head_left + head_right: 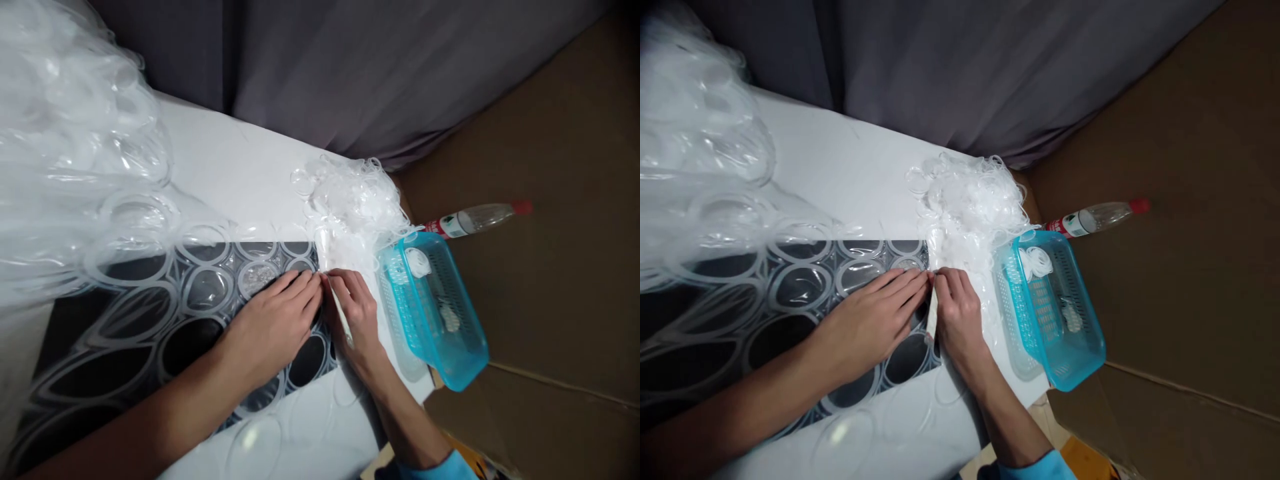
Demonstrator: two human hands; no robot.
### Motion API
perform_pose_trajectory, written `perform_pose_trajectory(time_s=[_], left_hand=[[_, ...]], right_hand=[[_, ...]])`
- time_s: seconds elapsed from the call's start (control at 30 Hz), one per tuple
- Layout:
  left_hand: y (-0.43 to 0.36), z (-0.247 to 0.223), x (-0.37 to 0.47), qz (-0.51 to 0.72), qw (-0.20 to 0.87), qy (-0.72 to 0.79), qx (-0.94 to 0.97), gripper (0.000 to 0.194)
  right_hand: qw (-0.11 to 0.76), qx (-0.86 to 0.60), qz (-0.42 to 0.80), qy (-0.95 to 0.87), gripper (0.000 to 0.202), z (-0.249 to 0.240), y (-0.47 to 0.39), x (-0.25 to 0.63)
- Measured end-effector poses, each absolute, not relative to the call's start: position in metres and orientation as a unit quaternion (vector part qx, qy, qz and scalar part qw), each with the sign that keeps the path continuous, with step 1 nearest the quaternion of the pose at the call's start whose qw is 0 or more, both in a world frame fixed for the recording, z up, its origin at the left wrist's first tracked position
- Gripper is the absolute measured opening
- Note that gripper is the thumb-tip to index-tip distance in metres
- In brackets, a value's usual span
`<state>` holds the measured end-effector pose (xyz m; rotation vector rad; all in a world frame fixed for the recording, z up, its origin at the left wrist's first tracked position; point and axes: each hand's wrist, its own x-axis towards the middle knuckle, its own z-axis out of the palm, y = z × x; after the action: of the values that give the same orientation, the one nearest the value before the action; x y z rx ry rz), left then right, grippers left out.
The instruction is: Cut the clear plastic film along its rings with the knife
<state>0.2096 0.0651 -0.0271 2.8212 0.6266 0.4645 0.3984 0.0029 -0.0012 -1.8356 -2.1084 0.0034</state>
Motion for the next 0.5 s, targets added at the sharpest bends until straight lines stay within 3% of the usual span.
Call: perform_pose_trajectory(time_s=[0.17,0.3,0.5], left_hand=[[0.066,-0.026,0.208,0.155,0.089,0.209,0.961,0.054],[0.065,-0.025,0.207,0.164,0.090,0.209,0.960,0.053],[0.064,-0.029,0.206,0.190,0.085,0.212,0.955,0.051]], right_hand=[[0.176,-0.650,-0.035,-0.739,0.024,-0.009,0.007,0.408],[0.220,-0.683,-0.134,-0.684,0.022,-0.008,0.018,0.429],[0.208,-0.745,-0.297,-0.560,0.039,0.037,0.014,0.476]])
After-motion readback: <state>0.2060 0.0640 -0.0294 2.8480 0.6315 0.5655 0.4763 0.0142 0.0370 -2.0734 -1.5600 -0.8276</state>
